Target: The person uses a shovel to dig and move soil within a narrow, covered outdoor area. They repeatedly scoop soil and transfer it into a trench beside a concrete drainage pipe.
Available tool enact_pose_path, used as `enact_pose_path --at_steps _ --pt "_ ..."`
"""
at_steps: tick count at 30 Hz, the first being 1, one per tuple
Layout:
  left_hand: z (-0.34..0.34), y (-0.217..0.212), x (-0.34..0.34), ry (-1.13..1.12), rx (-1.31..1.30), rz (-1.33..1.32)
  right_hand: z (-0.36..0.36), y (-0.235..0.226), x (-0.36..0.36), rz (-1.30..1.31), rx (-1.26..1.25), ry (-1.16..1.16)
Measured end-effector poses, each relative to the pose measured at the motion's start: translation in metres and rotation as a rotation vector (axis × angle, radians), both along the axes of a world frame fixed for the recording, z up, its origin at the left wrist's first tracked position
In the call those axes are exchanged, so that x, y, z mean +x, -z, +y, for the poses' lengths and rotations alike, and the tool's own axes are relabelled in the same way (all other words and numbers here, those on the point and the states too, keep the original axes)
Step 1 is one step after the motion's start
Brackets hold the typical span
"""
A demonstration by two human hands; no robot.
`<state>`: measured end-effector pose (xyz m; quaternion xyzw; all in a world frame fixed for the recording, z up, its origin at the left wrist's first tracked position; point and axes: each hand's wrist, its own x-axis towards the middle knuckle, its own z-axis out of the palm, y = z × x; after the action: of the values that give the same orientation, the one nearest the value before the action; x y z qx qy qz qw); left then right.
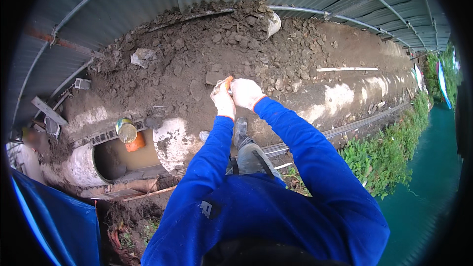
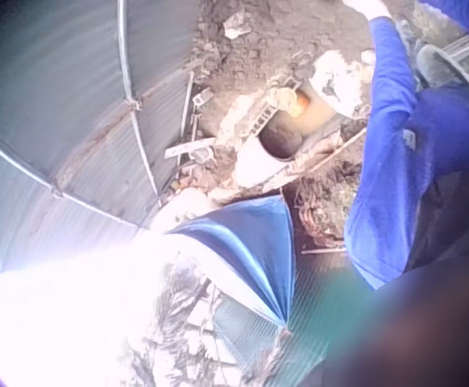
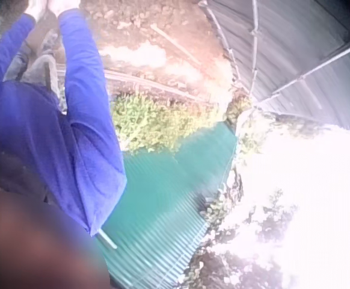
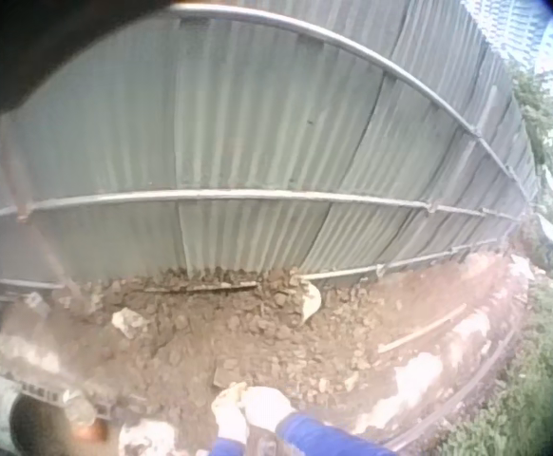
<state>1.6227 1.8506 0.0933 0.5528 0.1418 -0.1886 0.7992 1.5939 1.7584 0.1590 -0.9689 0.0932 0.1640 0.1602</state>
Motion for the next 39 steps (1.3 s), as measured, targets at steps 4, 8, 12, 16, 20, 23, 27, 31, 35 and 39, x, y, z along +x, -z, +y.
enact_pose_path --at_steps 4,8,12,16,20,23,27,31,35,39 --pt "0.037 0.025 0.011 0.026 -0.022 -0.008 0.031 0.008 0.006 -0.054 0.016 -0.007" --pt "0.058 0.038 0.038 0.067 -0.086 -0.041 0.048 0.01 0.024 -0.126 0.023 0.008" --pt "0.059 0.013 0.06 0.035 -0.198 0.118 0.054 -0.014 0.046 -0.132 0.036 0.008" --pt "0.043 -0.039 0.052 0.018 -0.082 -0.09 0.038 -0.055 0.043 -0.084 0.037 -0.006" --pt "0.013 -0.093 0.026 0.022 -0.191 -0.075 0.012 -0.097 0.017 -0.117 -0.078 0.022" --pt "0.006 -0.124 0.004 0.031 -0.166 -0.101 0.005 -0.122 -0.002 -0.18 -0.07 0.004" --pt "-0.012 -0.122 -0.005 -0.021 -0.201 -0.005 -0.012 -0.122 -0.004 -0.113 -0.117 -0.012" --pt "-0.04 -0.074 0.017 -0.055 -0.2 0.047 -0.04 -0.074 0.026 0.003 -0.069 -0.001" --pt "-0.049 -0.026 0.041 0.067 0.03 0.12 -0.055 -0.024 0.043 0.076 -0.029 -0.003" --pt "-0.064 -0.011 0.061 0.065 -0.007 0.05 -0.073 -0.015 0.053 0.006 -0.004 0.025"
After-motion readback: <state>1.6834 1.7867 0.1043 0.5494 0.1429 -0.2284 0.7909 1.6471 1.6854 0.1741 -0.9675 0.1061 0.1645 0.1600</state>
